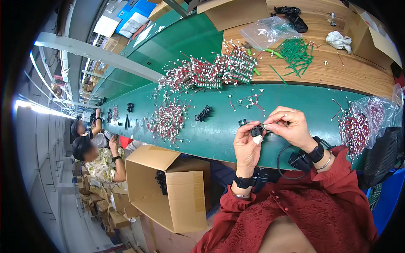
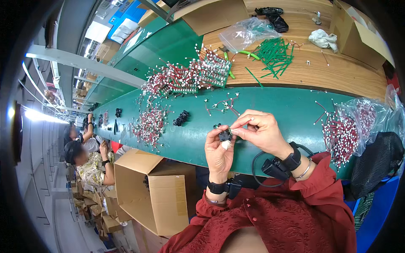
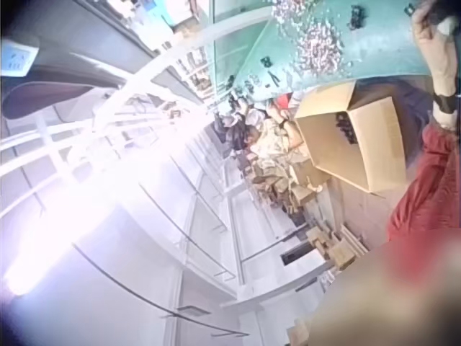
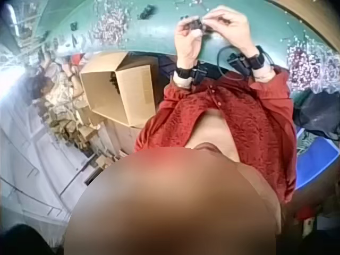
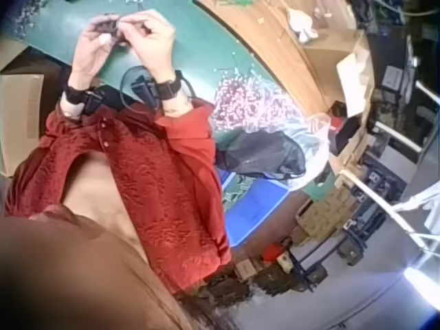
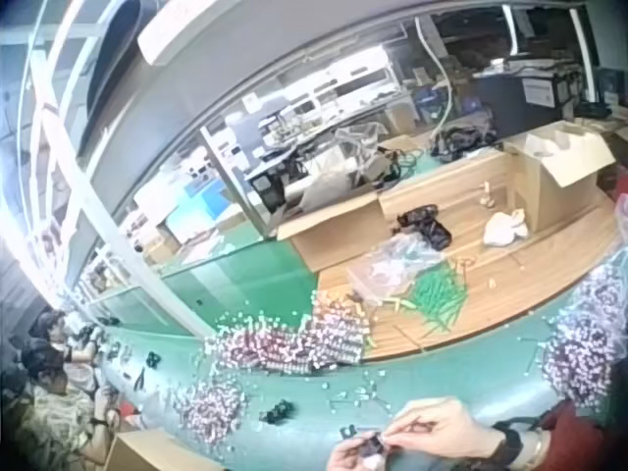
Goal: The person assembles small electronic components by hand at a factory workbench. They repeatedly pick up small black modules and red wires, insert the wires into the modules, and place the assembled units on the table. Other workers are visible in the background performing similar tasks.
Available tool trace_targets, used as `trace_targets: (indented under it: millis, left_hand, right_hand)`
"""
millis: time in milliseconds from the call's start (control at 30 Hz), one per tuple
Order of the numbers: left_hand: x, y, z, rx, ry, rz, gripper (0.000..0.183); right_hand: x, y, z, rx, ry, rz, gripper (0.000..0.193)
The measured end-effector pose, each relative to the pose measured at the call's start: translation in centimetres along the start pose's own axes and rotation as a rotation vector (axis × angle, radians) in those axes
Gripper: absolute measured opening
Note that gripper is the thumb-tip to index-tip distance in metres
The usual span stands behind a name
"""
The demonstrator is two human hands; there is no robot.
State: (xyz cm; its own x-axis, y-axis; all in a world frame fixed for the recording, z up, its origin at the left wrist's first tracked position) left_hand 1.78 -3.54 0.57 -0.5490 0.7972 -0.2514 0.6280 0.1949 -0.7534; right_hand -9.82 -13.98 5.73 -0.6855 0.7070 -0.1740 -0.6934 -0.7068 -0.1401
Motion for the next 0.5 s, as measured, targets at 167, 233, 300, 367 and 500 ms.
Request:
trace_targets:
  millis: [167,233,300,367,500]
  left_hand:
    - [-0.02,-0.21,0.2,-0.065,-0.03,-0.009,0.042]
    - [-0.04,-0.26,0.16,-0.061,-0.03,-0.015,0.043]
    - [-0.1,-0.33,0.13,-0.06,-0.035,-0.016,0.044]
    - [-0.09,-0.43,0.09,-0.064,-0.041,-0.015,0.043]
    - [-0.1,-0.57,0.09,-0.054,-0.027,-0.021,0.042]
  right_hand:
    - [0.1,-0.28,0.17,0.04,0.04,-0.009,0.009]
    - [0.1,-0.44,0.14,0.027,0.041,-0.016,0.011]
    - [0.11,-0.47,0.21,0.047,0.058,-0.025,0.012]
    - [0.24,-0.42,0.38,0.095,0.086,-0.035,0.012]
    - [0.27,-0.66,0.52,0.102,0.127,-0.036,0.01]
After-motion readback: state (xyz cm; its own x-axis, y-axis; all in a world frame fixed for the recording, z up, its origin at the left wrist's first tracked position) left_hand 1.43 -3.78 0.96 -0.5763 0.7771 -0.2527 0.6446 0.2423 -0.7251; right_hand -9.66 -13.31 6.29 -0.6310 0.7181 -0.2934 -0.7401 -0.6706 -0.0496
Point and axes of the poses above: each hand's wrist, its own x-axis away from the middle knuckle, its own y-axis out of the back of the hand, z = x × y, the point moved 4 cm from there along -x, towards the middle knuckle, and after that the axes turned 10 degrees about -y, right-handed, at the moved point
